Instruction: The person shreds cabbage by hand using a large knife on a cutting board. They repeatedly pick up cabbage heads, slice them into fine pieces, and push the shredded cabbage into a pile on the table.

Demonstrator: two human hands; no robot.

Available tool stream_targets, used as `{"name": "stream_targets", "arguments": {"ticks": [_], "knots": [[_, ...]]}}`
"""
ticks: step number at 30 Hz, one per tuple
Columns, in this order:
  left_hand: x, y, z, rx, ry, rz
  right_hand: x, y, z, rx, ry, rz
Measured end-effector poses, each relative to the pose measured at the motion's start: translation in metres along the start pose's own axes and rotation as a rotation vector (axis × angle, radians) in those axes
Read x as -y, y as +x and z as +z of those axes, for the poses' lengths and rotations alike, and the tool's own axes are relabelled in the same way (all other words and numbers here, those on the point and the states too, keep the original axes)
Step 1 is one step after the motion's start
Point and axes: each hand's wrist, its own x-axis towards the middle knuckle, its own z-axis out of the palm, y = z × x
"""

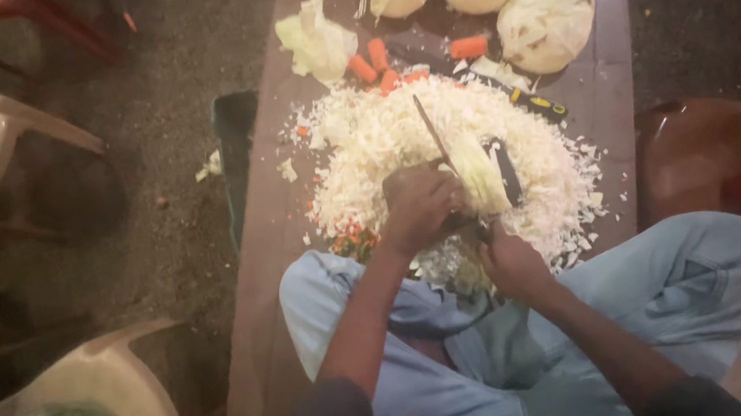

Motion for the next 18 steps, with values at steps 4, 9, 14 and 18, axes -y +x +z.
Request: {"name": "stream_targets", "arguments": {"ticks": [4, 9, 14, 18], "knots": [[0.004, 0.003, 0.007, -0.102, 0.058, 0.044, 0.014, -0.006, -0.023, -0.014, 0.052, -0.059], [0.0, 0.005, 0.0, -0.089, 0.043, -0.075, 0.049, -0.029, -0.085, 0.185, 0.196, 0.155], [-0.012, 0.009, -0.012, -0.142, -0.071, -0.092, 0.051, -0.053, -0.1, 0.025, 0.039, -0.06], [-0.015, 0.009, -0.016, -0.137, -0.076, -0.106, 0.05, -0.064, -0.1, 0.101, 0.083, 0.035]]}}
